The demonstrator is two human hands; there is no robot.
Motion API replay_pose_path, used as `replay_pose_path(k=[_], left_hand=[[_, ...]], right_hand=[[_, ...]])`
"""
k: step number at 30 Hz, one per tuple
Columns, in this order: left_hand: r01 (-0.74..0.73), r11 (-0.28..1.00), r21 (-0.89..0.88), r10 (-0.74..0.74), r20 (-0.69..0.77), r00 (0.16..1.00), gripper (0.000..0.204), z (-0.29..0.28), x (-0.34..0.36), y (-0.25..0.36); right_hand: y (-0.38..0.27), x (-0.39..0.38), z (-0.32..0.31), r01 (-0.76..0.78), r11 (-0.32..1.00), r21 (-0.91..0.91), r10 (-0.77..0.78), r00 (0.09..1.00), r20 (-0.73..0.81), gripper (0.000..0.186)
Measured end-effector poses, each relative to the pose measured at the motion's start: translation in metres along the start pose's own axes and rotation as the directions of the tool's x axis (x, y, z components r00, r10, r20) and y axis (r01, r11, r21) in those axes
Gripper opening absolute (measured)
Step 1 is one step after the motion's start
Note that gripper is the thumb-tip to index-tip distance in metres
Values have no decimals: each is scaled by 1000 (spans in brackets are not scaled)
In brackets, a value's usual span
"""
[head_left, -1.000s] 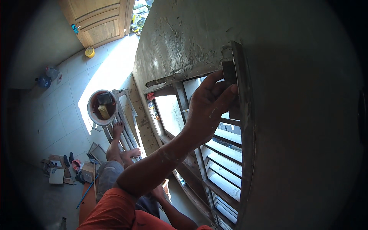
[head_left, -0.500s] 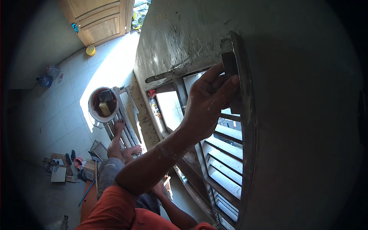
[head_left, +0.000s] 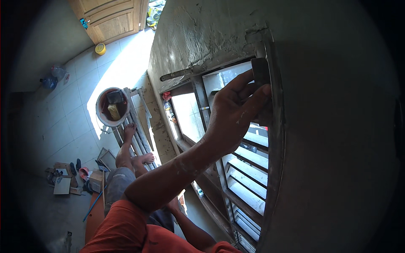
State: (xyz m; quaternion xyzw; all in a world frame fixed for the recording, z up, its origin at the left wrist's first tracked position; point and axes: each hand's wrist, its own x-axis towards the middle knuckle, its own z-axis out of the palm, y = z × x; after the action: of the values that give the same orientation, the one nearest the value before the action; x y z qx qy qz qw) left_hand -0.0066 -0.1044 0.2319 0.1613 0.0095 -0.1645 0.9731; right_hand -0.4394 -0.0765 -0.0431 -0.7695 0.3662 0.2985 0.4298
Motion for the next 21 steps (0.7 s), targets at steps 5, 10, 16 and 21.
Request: replay_pose_path(k=[5,10,16,21], left_hand=[[37,999,-32,-36,22,999,44,5,-27,-21],[144,989,34,-147,98,984,51,1,-105,-54],[-136,989,-66,137,15,990,47,-10,-30,2],[-189,982,2,189,24,982,42,-16,17,21]], right_hand=[[2,-8,-10,10,1000,20,-11,1000,10,50],[9,-10,-12,44,999,0,-44,999,18,51],[5,-2,-29,99,995,23,-100,994,33,53],[-34,0,-32,-199,979,45,196,979,60,44]])
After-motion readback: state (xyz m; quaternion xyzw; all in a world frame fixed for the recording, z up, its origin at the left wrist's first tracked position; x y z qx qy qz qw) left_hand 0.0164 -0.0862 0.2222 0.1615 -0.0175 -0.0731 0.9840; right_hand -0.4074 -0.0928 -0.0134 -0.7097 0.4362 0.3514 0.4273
